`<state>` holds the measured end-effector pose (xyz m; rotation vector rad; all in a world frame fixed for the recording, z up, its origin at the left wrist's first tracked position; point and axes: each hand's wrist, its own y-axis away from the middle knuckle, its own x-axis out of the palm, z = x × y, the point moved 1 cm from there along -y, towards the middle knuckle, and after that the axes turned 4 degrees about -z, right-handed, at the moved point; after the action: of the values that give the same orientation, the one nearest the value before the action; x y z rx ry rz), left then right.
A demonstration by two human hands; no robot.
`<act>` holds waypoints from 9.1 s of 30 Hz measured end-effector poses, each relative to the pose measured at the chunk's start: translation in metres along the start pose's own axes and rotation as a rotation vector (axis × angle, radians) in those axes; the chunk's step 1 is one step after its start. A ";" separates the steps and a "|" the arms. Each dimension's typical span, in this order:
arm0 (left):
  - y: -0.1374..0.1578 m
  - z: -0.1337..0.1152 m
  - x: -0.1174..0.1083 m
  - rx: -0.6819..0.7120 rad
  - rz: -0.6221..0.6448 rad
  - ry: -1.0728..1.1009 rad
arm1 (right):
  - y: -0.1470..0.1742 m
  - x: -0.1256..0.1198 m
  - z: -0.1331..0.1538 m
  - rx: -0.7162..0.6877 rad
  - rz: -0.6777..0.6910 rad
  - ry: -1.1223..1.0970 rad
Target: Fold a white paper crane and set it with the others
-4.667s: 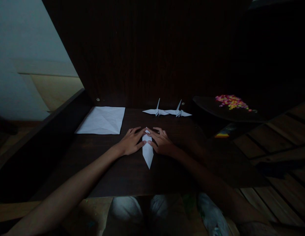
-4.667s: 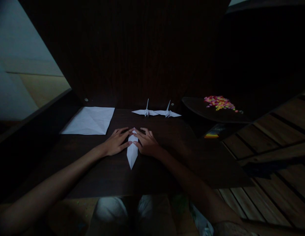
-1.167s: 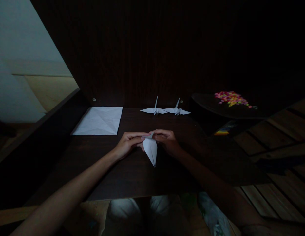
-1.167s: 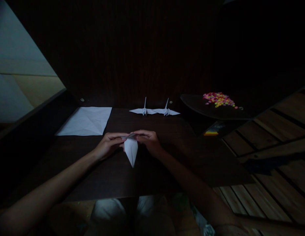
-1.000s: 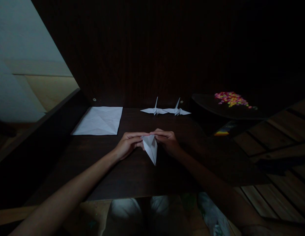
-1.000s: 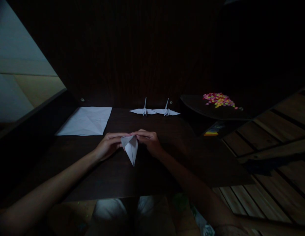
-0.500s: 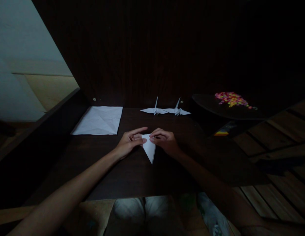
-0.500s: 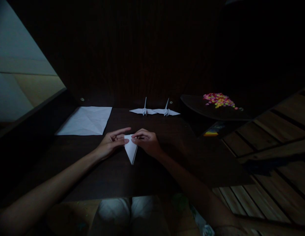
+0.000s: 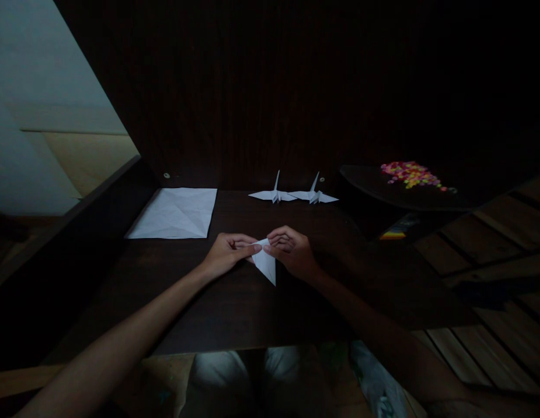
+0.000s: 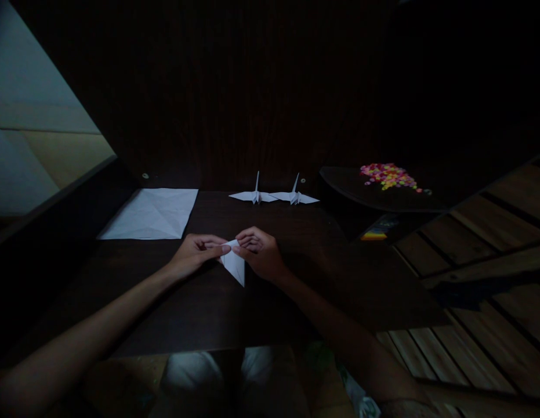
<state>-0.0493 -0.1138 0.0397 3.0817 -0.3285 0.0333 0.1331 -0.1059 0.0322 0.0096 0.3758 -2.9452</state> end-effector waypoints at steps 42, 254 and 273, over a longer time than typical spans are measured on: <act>-0.002 0.004 0.000 -0.089 0.067 0.067 | -0.007 -0.008 -0.007 0.280 0.238 0.056; 0.001 0.001 -0.002 0.118 0.061 -0.168 | 0.001 0.001 0.002 0.148 0.084 -0.027; 0.000 0.005 0.000 0.191 -0.030 0.146 | -0.002 0.000 -0.006 0.141 0.051 -0.165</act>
<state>-0.0487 -0.1138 0.0351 3.2462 -0.2872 0.3052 0.1327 -0.1025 0.0271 -0.2015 0.1423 -2.8885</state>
